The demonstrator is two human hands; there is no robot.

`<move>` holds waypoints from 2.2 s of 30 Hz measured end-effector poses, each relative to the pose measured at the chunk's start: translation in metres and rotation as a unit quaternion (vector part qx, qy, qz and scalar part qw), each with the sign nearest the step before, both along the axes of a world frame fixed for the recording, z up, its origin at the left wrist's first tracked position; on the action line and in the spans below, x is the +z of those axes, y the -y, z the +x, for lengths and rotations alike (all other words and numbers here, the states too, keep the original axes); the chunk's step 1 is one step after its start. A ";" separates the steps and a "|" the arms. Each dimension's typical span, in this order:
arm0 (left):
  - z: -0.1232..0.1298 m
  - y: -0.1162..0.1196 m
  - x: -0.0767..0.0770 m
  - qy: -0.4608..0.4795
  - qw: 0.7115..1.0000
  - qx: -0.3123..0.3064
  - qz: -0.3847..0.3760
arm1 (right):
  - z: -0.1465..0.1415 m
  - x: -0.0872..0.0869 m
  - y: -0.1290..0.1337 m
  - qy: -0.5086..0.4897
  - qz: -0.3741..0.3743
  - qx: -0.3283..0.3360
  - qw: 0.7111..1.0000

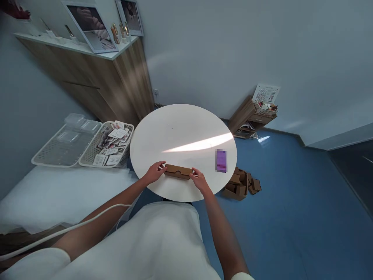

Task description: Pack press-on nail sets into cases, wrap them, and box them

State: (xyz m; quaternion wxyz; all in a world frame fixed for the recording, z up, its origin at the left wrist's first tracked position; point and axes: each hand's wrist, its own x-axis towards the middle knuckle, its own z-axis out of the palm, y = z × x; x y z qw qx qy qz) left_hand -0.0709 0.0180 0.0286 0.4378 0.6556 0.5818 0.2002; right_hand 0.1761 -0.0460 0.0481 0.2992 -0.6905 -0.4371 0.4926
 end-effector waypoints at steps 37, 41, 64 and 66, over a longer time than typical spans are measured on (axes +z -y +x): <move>0.003 0.033 -0.040 0.016 0.996 -0.040 -0.082 | -0.016 -0.044 0.050 0.021 -0.013 -0.051 0.998; 0.004 0.026 -0.038 -0.027 0.996 -0.034 -0.083 | -0.004 -0.032 0.039 0.061 -0.061 -0.046 0.995; 0.194 0.046 -0.006 0.007 0.973 -0.080 -0.215 | 0.145 -0.030 0.086 0.122 -0.005 -0.164 0.979; 0.238 0.050 -0.002 0.004 0.968 -0.126 -0.219 | 0.181 -0.029 0.103 0.132 -0.014 -0.202 0.970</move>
